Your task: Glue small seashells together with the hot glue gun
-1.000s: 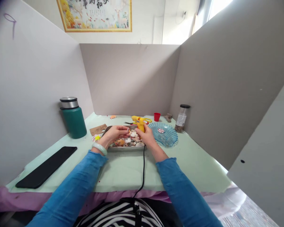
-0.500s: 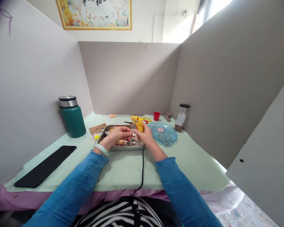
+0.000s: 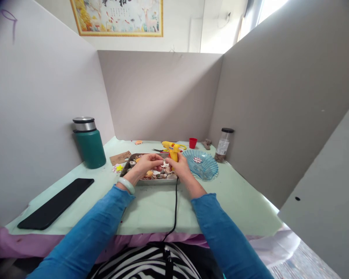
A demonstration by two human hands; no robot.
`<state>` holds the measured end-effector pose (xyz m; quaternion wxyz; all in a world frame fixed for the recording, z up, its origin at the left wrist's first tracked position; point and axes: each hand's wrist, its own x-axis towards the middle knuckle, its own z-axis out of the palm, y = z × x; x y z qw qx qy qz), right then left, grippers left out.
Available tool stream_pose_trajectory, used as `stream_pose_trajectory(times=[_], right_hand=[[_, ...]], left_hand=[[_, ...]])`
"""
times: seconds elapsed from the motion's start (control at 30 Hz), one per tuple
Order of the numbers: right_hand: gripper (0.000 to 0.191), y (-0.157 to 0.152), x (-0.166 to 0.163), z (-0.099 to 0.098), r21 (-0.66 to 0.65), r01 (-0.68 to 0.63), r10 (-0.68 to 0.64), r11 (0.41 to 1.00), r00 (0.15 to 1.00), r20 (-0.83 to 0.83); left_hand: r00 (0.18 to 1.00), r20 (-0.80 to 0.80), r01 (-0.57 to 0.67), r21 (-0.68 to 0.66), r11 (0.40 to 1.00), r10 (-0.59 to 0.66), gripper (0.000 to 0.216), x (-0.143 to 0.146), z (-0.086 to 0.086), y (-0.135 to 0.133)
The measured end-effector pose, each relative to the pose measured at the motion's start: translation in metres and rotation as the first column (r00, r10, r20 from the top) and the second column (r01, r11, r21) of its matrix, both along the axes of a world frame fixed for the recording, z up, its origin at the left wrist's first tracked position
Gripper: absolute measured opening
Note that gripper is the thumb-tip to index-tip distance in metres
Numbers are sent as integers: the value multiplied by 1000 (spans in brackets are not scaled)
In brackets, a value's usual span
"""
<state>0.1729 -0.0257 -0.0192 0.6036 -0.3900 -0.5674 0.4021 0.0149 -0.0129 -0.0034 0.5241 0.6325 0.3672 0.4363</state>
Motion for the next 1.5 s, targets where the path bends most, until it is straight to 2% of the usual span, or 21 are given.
stream_pose_trajectory(times=[0.2,0.47,0.67,0.87,1.0,1.3,1.43,1.5], right_hand=[[28,-1,2,1,-27,-141,137,990,983,-119],[26,-6,2,5,-61,-202,189,978,968,-164],[34,-12,5,14,-171,-323,284,931,934,-217],[29,0,12,5,-147,-436,348,888,845,-406],[28,-2,12,5,-148,-421,344,895,861,-375],[29,-7,10,10,-141,-450,379,882,854,-357],[27,-9,8,9,-88,-406,361,909,876,-320],[26,-10,6,9,-83,-332,307,940,925,-222]], left_hand=[[999,42,9,22,1000,-10,17,-1,0,0],[992,102,-88,68,994,80,23,-2,4,-1],[990,137,-50,81,995,38,27,-2,1,-1],[976,220,-6,43,999,-3,28,-4,-5,5],[958,285,49,-17,999,-42,29,-5,-5,6],[966,249,86,-84,993,-62,30,-4,-6,5],[950,309,89,-102,991,-53,22,-4,-6,5],[932,362,76,-138,988,-21,19,-4,-4,5]])
